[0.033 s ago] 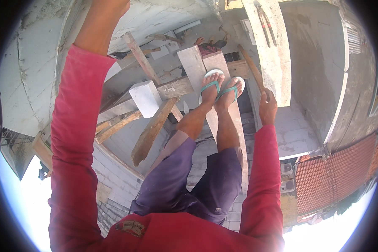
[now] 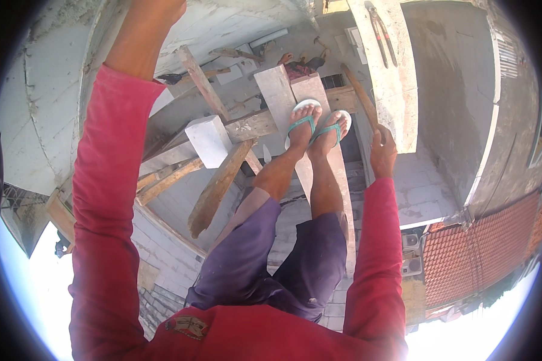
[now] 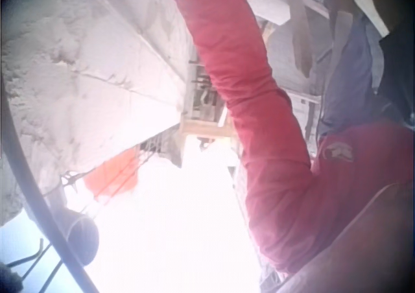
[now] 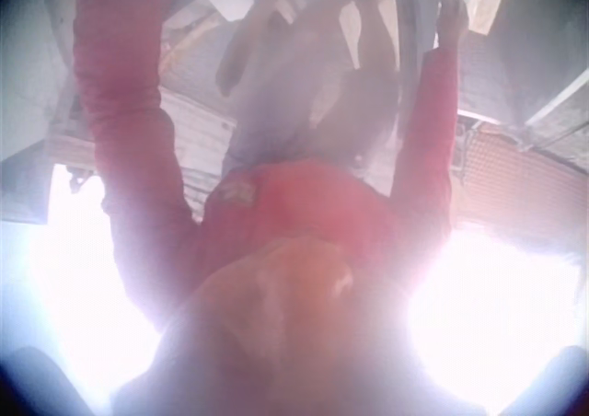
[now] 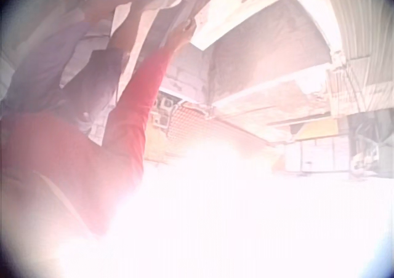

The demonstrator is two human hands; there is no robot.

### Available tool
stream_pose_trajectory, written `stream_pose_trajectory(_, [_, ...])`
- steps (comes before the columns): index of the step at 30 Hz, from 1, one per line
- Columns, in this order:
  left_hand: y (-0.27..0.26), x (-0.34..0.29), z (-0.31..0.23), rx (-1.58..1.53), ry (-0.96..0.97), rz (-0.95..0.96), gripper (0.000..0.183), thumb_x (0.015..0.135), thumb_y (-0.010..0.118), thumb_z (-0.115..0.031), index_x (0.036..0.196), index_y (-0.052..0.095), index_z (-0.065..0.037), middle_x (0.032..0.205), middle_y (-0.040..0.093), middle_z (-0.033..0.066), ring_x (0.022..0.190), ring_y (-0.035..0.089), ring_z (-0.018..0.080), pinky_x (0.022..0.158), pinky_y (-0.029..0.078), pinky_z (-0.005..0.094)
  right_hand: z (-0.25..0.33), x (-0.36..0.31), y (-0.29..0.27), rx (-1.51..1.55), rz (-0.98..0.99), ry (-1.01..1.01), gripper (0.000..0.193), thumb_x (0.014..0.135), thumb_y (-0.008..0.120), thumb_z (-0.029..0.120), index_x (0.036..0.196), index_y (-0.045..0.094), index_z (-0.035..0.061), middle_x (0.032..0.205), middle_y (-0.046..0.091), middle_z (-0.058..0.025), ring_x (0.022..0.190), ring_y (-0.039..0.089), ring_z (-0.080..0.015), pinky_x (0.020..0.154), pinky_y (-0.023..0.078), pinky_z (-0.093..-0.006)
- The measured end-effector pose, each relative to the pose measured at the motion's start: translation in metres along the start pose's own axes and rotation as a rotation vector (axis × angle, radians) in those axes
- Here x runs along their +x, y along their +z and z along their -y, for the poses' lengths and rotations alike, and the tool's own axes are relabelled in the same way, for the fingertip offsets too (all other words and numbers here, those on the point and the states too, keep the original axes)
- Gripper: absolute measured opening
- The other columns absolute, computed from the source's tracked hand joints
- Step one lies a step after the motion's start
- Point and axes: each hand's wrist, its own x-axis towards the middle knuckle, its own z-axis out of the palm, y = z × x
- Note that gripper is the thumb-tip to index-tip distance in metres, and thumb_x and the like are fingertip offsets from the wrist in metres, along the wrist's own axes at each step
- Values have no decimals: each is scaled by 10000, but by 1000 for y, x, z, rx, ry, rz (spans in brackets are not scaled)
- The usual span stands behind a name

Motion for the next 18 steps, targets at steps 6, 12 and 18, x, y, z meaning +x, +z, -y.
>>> stream_pose_trajectory(6, [-2, -7, -12, 36, -123, -8, 492, 886, 765, -260, 1181, 638, 113, 1126, 713, 226, 1051, 686, 279, 915, 532, 378, 25, -3, 9, 28, 12, 25, 365, 1046, 541, 235, 1282, 669, -13, 1057, 712, -117, 912, 673, -179, 811, 563, -316])
stream_pose_trajectory(12, [10, -18, -20, -189, -188, 29, 837, 886, 809, -323, 1418, 363, 145, 1340, 563, 308, 1245, 592, 322, 1019, 499, 364, 1, -13, -3, 36, -78, 77, 338, 1033, 546, 227, 1265, 681, 22, 1154, 728, -167, 985, 703, -248, 868, 558, -377])
stream_pose_trajectory(18, [29, -37, 22, -155, -301, -37, 915, 887, 826, -354, 1472, 290, 102, 1375, 515, 314, 1279, 556, 330, 1034, 492, 375, -29, 2, -3, 20, -149, 56, 339, 1026, 541, 235, 1250, 684, 23, 1213, 717, -180, 1134, 679, -323, 960, 533, -415])
